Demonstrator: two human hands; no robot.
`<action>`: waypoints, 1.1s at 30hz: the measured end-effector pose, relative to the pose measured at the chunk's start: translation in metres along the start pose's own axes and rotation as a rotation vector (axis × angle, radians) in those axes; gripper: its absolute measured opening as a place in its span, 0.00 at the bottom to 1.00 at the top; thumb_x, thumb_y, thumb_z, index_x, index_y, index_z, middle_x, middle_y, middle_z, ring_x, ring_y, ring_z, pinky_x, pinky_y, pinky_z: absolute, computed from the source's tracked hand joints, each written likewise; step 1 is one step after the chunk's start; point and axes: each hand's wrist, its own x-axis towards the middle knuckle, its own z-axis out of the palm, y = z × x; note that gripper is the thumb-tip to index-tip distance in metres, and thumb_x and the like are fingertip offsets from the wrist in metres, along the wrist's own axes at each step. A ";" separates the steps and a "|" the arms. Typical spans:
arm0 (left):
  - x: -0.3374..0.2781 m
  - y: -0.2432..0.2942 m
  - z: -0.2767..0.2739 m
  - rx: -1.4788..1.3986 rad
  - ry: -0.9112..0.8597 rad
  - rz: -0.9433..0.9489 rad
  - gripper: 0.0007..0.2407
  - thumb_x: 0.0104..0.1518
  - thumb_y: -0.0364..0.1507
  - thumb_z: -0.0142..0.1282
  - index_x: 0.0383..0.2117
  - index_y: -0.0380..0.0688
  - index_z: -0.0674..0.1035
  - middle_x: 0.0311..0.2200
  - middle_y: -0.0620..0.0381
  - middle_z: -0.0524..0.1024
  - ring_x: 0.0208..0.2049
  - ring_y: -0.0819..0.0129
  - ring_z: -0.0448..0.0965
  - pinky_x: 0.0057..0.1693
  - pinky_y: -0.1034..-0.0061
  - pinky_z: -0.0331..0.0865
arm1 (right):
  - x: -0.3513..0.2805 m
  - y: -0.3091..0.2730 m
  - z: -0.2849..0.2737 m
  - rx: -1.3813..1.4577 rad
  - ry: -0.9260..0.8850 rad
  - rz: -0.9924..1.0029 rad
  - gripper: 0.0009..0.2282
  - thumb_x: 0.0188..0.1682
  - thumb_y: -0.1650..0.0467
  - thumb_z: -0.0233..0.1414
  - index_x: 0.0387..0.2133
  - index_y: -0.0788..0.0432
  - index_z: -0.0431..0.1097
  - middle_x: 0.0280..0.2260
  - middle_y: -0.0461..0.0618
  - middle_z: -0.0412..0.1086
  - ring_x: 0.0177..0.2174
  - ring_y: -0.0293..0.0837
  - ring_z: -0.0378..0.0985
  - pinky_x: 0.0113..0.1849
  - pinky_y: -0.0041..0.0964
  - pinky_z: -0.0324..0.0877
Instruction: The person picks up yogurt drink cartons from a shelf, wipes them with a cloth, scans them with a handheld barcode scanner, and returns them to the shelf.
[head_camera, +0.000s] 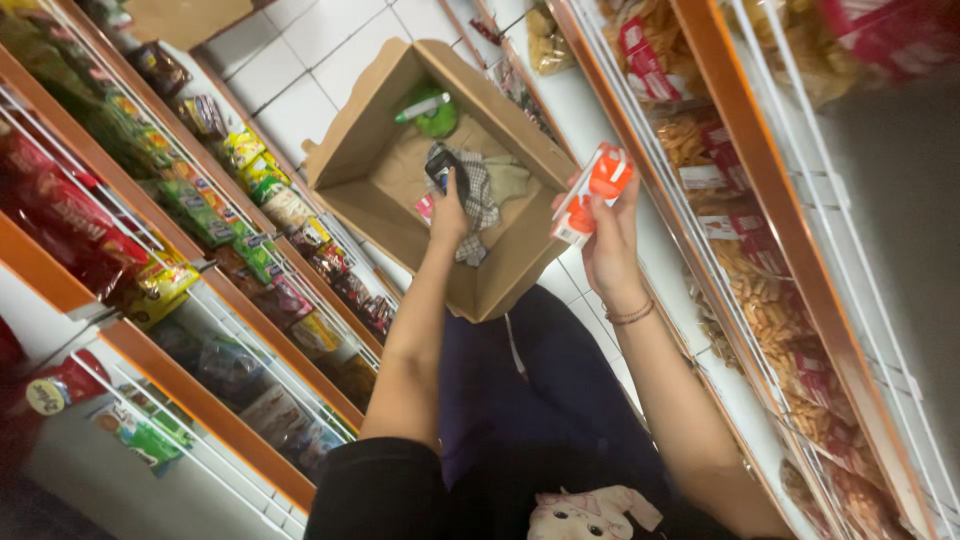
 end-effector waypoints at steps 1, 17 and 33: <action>-0.008 0.017 -0.015 0.061 0.092 0.069 0.40 0.40 0.20 0.62 0.66 0.53 0.57 0.53 0.25 0.64 0.44 0.31 0.77 0.48 0.51 0.73 | -0.001 -0.004 0.002 0.094 -0.044 -0.012 0.24 0.59 0.68 0.44 0.68 0.53 0.46 0.49 0.56 0.65 0.43 0.51 0.76 0.39 0.45 0.77; -0.264 0.284 -0.308 -0.460 -0.079 0.916 0.18 0.51 0.27 0.70 0.48 0.37 0.80 0.39 0.52 0.80 0.36 0.67 0.80 0.44 0.74 0.75 | -0.095 -0.093 0.058 -0.111 0.112 -0.565 0.35 0.52 0.81 0.55 0.70 0.53 0.43 0.68 0.55 0.52 0.68 0.49 0.55 0.68 0.51 0.56; -0.354 0.343 -0.317 -0.388 -0.443 1.319 0.20 0.51 0.26 0.68 0.51 0.35 0.78 0.46 0.48 0.80 0.45 0.61 0.83 0.53 0.71 0.75 | -0.230 -0.151 0.064 -0.165 0.487 -0.932 0.38 0.47 0.83 0.60 0.68 0.53 0.48 0.63 0.53 0.59 0.62 0.49 0.65 0.59 0.50 0.70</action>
